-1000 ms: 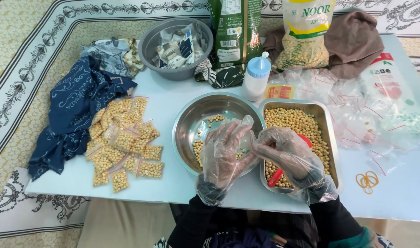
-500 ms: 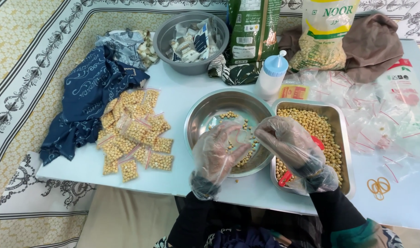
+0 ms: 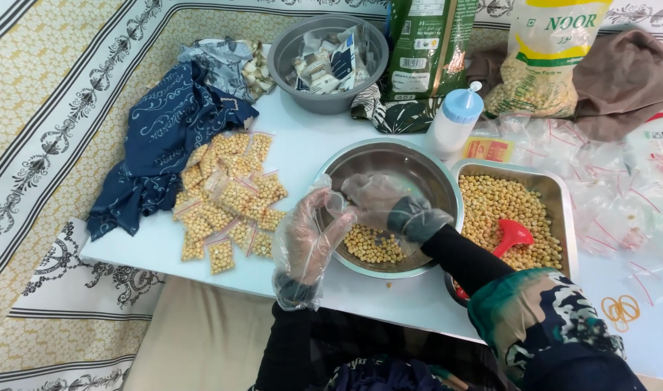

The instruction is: Portioning nuts from a bowl into small plastic bags by hand.

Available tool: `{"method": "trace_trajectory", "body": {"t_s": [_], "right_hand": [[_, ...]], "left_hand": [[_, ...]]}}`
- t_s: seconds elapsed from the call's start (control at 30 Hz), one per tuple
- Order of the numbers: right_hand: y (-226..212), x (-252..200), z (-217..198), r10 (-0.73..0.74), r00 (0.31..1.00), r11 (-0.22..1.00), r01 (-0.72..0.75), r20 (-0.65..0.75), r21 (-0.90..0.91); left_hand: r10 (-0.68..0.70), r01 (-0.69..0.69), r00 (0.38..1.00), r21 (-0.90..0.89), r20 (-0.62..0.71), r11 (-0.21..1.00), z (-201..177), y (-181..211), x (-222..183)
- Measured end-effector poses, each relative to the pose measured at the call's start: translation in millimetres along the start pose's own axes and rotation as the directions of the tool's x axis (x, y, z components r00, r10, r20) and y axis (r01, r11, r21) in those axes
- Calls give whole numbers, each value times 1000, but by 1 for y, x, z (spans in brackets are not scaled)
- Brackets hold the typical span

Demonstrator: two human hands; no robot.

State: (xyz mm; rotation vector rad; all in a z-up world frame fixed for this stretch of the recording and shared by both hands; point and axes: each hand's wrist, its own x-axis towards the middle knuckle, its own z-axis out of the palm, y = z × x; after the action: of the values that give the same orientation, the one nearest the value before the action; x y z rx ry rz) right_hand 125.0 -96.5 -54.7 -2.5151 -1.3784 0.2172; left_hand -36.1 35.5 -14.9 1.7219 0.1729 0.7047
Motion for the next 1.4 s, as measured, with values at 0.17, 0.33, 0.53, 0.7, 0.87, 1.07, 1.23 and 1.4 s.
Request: {"method": "trace_trajectory", "body": {"t_s": [0.17,0.33,0.53,0.7,0.87,1.07,1.23,1.4], "right_hand": [[-33,-29,8,-245,966,930,257,-78,262],[5,-61,29,-263,964,954,256,30,155],[-14,-76,-63,71,929,980,3,363,-198],[-10,-75,-62,232,867,973,-206,441,-108],[44,-80,10,63,972,987,-26,228,-162],[69,-73,65,445,859,876,-476,254,78],[49,-75,6,182,966,983,-171,186,-71],[4,-81,-61,506,839,727,-539,200,425]], "left_hand": [[-50,51,998,29,-42,998,4,-8,-2],[-29,29,1000,88,-5,996,7,6,2],[-106,109,991,-28,82,994,28,-19,-1],[-280,310,944,-185,172,933,24,17,-6],[-227,204,932,107,284,973,31,14,-8],[-281,240,887,153,367,959,30,33,-4],[-355,291,840,213,409,933,36,7,-7],[-462,453,769,132,441,882,33,23,-1]]}}
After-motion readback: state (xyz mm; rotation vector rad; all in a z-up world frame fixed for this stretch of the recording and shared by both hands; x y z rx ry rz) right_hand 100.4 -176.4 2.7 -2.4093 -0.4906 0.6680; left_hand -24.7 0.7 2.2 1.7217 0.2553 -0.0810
